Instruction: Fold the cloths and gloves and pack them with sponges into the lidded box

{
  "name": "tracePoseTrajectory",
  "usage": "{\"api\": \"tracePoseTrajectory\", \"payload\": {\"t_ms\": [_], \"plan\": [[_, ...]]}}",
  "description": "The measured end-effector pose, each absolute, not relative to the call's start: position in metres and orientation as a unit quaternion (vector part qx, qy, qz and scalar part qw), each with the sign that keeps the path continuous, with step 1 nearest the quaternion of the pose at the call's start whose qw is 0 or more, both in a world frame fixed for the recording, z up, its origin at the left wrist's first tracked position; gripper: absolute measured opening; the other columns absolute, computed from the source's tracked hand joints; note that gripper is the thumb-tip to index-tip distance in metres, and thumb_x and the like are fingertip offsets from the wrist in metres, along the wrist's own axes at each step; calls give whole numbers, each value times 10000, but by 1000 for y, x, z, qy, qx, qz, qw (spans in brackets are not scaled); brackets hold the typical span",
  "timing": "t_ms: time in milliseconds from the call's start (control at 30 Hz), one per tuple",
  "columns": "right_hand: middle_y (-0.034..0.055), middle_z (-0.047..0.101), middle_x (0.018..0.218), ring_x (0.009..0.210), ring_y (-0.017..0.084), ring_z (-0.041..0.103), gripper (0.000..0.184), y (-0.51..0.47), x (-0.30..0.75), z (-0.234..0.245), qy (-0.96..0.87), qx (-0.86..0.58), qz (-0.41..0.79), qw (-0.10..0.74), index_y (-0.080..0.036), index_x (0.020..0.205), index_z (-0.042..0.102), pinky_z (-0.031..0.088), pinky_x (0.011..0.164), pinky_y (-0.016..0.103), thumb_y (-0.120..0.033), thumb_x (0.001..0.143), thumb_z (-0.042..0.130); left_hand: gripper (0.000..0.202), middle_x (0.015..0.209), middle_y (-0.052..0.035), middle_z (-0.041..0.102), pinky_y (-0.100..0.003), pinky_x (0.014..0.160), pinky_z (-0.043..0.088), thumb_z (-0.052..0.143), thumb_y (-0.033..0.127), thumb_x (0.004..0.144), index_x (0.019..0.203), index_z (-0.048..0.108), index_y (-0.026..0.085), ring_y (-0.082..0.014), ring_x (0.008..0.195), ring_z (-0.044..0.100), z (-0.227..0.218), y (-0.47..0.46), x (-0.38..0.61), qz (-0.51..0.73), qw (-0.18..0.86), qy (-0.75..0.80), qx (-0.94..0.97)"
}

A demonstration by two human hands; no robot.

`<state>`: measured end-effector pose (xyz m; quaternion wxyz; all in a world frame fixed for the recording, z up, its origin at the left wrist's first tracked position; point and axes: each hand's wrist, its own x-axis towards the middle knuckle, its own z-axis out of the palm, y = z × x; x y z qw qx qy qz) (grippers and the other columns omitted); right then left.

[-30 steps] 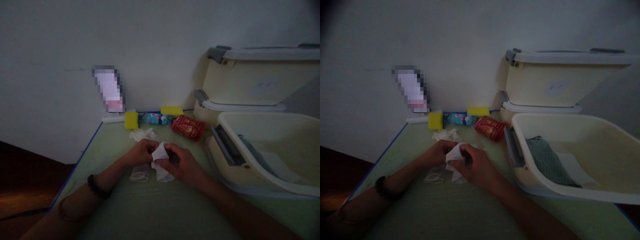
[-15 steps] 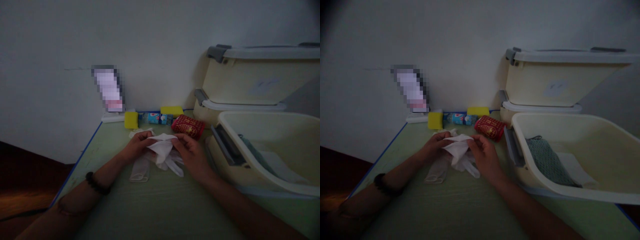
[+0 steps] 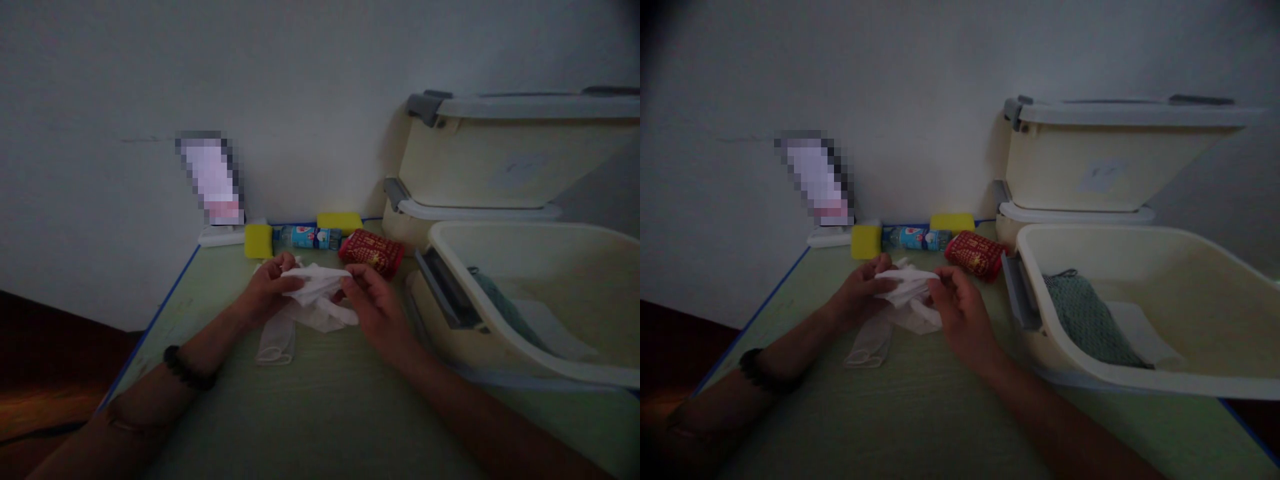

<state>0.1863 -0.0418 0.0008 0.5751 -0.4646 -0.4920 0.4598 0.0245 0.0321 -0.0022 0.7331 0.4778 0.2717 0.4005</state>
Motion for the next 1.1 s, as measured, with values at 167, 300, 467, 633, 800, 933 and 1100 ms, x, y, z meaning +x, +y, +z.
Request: {"api": "tracePoseTrajectory", "payload": {"t_ms": [167,300,467,633,800,933,1100], "plan": [[5,546,758,691,107,508,141,-58,181,7,-586,-373,541,474,-184,877,504,403,611,235,-303,849,435,285,546,83,521,-148,441,340,606,10,521,684,439,174,-49,453,451,-10,32,31,452,566,357,590],[-23,493,730,647,93,473,129,-57,182,5,-574,-359,556,482,-187,793,471,380,589,227,-288,771,548,213,567,74,547,-155,446,355,636,88,578,693,476,170,-60,468,481,-6,27,33,481,518,395,586],[-59,457,644,537,80,417,181,-45,184,0,-527,-468,487,515,-208,758,416,334,471,195,-214,694,585,183,646,22,622,-178,534,397,667,97,567,727,592,143,-88,572,541,-7,27,31,434,602,340,577],[-7,541,715,571,105,476,112,-38,189,-3,-524,-513,427,530,-196,857,490,362,461,202,-236,755,516,173,643,-9,618,-205,558,403,711,184,585,726,630,126,-105,580,551,-10,28,29,373,739,261,497],[-17,517,669,542,95,458,121,-37,190,-5,-527,-520,431,516,-200,816,538,350,443,195,-283,814,450,220,624,-27,587,-208,525,386,703,246,591,728,617,97,-107,557,531,-5,25,27,295,802,222,469],[-46,448,602,478,69,378,134,-40,188,-5,-515,-478,489,517,-202,800,538,298,413,182,-312,818,465,245,638,-1,561,-202,526,374,722,190,564,730,552,129,-98,566,515,-8,25,26,301,772,230,511],[-45,459,607,497,66,387,153,-44,186,1,-516,-414,562,497,-183,799,548,303,441,186,-330,789,505,250,580,45,476,-183,471,310,691,190,604,651,448,156,-68,507,435,-15,29,27,330,721,271,546]]}}
